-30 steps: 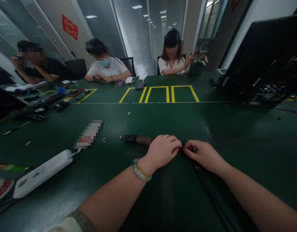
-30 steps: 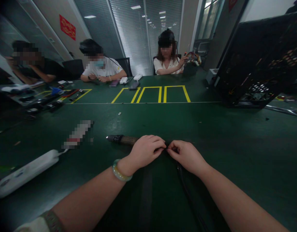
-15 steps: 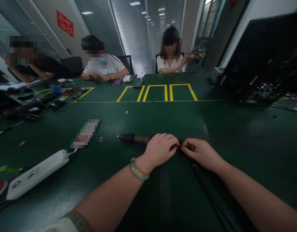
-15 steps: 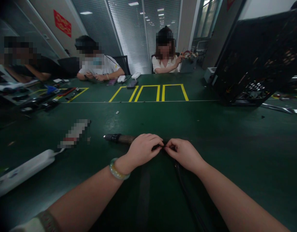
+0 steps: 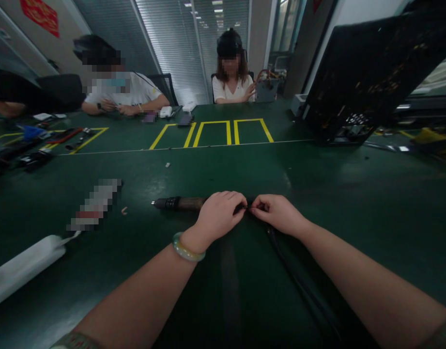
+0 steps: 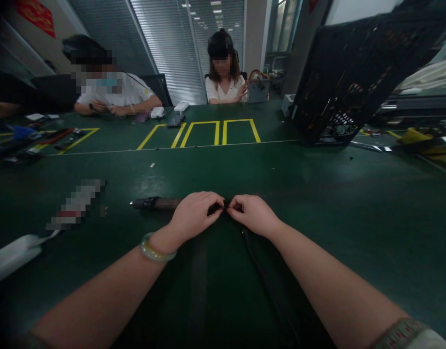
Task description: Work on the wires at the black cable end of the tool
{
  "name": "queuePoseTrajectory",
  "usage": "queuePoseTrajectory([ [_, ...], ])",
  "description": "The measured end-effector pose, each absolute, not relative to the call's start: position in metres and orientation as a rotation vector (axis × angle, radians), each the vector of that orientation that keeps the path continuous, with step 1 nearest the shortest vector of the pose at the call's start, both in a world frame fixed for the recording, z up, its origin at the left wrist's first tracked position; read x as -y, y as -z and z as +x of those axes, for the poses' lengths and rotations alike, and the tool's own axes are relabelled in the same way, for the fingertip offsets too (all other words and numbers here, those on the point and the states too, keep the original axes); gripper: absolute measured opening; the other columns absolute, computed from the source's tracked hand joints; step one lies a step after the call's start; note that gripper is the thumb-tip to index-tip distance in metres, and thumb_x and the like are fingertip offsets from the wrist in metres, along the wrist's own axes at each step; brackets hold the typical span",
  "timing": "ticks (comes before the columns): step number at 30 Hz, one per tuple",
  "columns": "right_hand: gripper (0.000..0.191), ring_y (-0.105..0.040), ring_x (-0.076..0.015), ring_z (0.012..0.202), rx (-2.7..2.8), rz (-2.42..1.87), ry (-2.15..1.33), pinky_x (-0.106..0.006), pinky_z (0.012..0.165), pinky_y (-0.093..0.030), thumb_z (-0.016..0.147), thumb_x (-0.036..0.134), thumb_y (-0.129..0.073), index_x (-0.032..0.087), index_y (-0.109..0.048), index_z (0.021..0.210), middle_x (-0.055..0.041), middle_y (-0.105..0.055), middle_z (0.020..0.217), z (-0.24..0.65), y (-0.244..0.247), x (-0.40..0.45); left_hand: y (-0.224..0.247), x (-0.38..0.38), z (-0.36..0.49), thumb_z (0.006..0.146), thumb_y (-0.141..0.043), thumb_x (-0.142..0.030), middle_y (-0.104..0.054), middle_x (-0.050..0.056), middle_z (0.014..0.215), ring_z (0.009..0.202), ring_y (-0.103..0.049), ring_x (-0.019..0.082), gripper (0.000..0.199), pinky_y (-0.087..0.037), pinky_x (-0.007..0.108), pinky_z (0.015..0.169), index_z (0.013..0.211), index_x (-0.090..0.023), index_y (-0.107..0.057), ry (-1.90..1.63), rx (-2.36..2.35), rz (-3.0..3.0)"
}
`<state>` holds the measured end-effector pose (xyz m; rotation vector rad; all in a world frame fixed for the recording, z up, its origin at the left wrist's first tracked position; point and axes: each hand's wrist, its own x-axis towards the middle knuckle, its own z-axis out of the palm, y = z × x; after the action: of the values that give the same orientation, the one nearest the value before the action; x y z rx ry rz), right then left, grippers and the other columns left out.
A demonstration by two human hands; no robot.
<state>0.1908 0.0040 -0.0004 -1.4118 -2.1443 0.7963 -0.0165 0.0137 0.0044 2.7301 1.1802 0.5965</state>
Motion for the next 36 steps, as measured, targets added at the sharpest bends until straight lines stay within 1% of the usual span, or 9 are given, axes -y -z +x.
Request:
queuePoseTrajectory([
  [7,0.013,-0.06,-0.0141,0.069,2.148,-1.44,-0.811,-0.024,0.058,-0.039,0.085,0.032,-0.06,0.022,-0.068,0.086,0.0002,-0.068,0.079,0.1909,-0.0016,-0.0034,-0.0041,-0.0142,-0.0158,0.086,-0.06,-0.023,-0.064,0.0,0.1,0.093,-0.059,0.019,0.01,-0.045,0.035,0.081,0.096,-0.023,-0.06,-0.591,-1.163,2.747],
  [13,0.014,-0.06,-0.0143,0.069,2.141,-1.457,-0.829,-0.024,0.059,-0.04,0.086,0.033,-0.059,0.022,-0.068,0.086,0.0,-0.068,0.081,0.1903,-0.0037,-0.0027,-0.0051,-0.0128,-0.015,0.085,-0.062,-0.028,-0.064,0.001,0.095,0.09,-0.06,0.02,0.019,-0.046,0.036,0.081,0.102,-0.022,-0.057,-0.591,-1.244,2.729],
  [19,0.015,-0.06,-0.0144,0.07,2.152,-1.436,-0.858,-0.025,0.06,-0.041,0.087,0.033,-0.058,0.022,-0.068,0.087,-0.0006,-0.068,0.082,0.1911,-0.0042,-0.0028,-0.0061,-0.0127,-0.0148,0.085,-0.061,-0.027,-0.064,0.001,0.093,0.088,-0.061,0.02,0.014,-0.046,0.036,0.08,0.098,-0.021,-0.058,-0.569,-1.242,2.736],
  [28,0.013,-0.059,-0.0134,0.067,2.153,-1.426,-0.825,-0.025,0.058,-0.038,0.086,0.03,-0.059,0.021,-0.068,0.086,0.0003,-0.067,0.078,0.1907,-0.0037,-0.003,-0.0047,-0.013,-0.0148,0.085,-0.059,-0.024,-0.064,0.001,0.096,0.09,-0.06,0.019,0.01,-0.045,0.035,0.08,0.095,-0.021,-0.059,-0.591,-1.192,2.756],
  [36,0.014,-0.059,-0.0136,0.068,2.15,-1.425,-0.835,-0.024,0.058,-0.038,0.086,0.033,-0.059,0.022,-0.067,0.085,0.0005,-0.067,0.079,0.191,-0.0014,-0.0038,-0.0067,-0.0123,-0.0147,0.086,-0.059,-0.025,-0.064,0.001,0.096,0.089,-0.059,0.019,0.013,-0.045,0.035,0.08,0.098,-0.022,-0.059,-0.588,-1.198,2.751],
])
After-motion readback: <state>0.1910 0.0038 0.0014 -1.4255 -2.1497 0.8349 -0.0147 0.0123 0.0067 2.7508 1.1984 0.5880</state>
